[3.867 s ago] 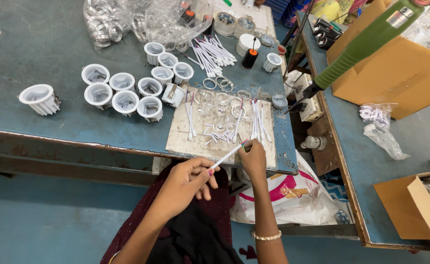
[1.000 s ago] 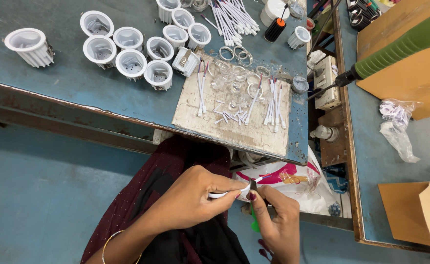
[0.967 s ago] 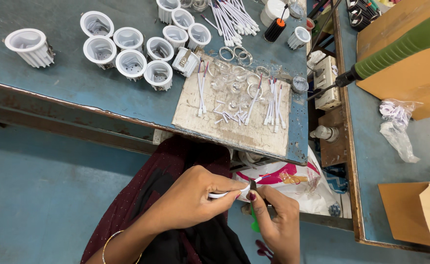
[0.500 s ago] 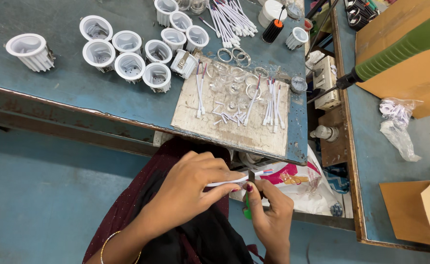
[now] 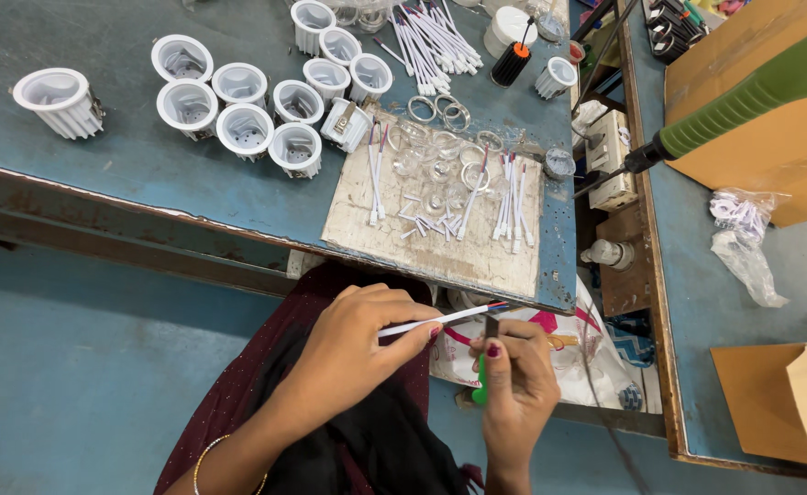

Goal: The person strips the ends of white plastic tubes using a green utility knife and then inserts them into small clear plastic rings. The person repeats this process with multiple tubes and rings on a workbench.

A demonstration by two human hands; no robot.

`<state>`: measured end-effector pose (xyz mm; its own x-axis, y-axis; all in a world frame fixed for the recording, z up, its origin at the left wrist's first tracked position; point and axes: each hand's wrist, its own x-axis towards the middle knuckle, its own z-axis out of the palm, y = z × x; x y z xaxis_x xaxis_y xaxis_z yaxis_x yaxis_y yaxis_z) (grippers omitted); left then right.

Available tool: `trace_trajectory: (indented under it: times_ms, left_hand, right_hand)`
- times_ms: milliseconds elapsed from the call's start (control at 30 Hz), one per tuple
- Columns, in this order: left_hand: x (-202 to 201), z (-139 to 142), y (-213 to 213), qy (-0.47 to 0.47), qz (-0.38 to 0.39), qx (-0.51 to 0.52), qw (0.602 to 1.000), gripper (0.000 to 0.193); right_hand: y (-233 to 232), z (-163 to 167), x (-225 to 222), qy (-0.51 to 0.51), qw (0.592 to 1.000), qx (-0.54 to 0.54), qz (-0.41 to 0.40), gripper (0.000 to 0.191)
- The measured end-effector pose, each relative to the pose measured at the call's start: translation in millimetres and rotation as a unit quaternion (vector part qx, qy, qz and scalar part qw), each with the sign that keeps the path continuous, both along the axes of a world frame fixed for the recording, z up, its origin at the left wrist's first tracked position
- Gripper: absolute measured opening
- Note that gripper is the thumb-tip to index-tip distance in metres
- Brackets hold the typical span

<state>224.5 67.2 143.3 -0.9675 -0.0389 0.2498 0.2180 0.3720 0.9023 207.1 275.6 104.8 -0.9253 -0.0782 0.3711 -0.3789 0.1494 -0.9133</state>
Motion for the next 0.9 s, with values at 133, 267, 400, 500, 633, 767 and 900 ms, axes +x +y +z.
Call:
trace_trajectory:
  times_ms: [133,267,400,500,633,767,900]
  left_hand:
    - [-0.7,-1.3,-0.1,-0.037,-0.032,0.039,0.998,0.019]
    - [-1.2,-3.9,0.7,-0.028,-0.054,0.034,0.998,0.019]
    - [2.7,-8.3,-0.3,-0.003,-0.061,-0.059,0.996,0.018]
    - [4.7,-11.6,6.3,0.113,-0.011,-0.076,0.991,0.021]
    - [5.6,-11.9,19.2,0.03,-0.004,0.021,0.999,0.022]
    - [6.0,-10.3,21.0,0.063,-0.003,0.071,0.995,0.02]
    - [7.4,-7.5,21.5,0.043,0.003,0.084,0.995,0.019]
  right_hand:
    - [0.7,-1.6,-8.1,-0.046,0.99,-0.118,0.063,0.025]
    - [-1.5,-2.3,-8.7,-0.058,0.989,-0.129,0.049,0.023]
    - [-2.7,1.9,-5.1,-0.063,0.995,-0.077,0.025,0.021]
    - [-6.4,5.4,-3.4,-0.067,0.997,-0.028,0.018,0.019]
    - [-10.2,8.9,-5.3,-0.078,0.996,-0.049,0.02,0.019]
    - [-6.5,10.7,-6.2,-0.088,0.995,-0.042,0.016,0.019]
    - [-4.5,8.5,-0.6,-0.062,0.997,-0.018,0.042,0.016]
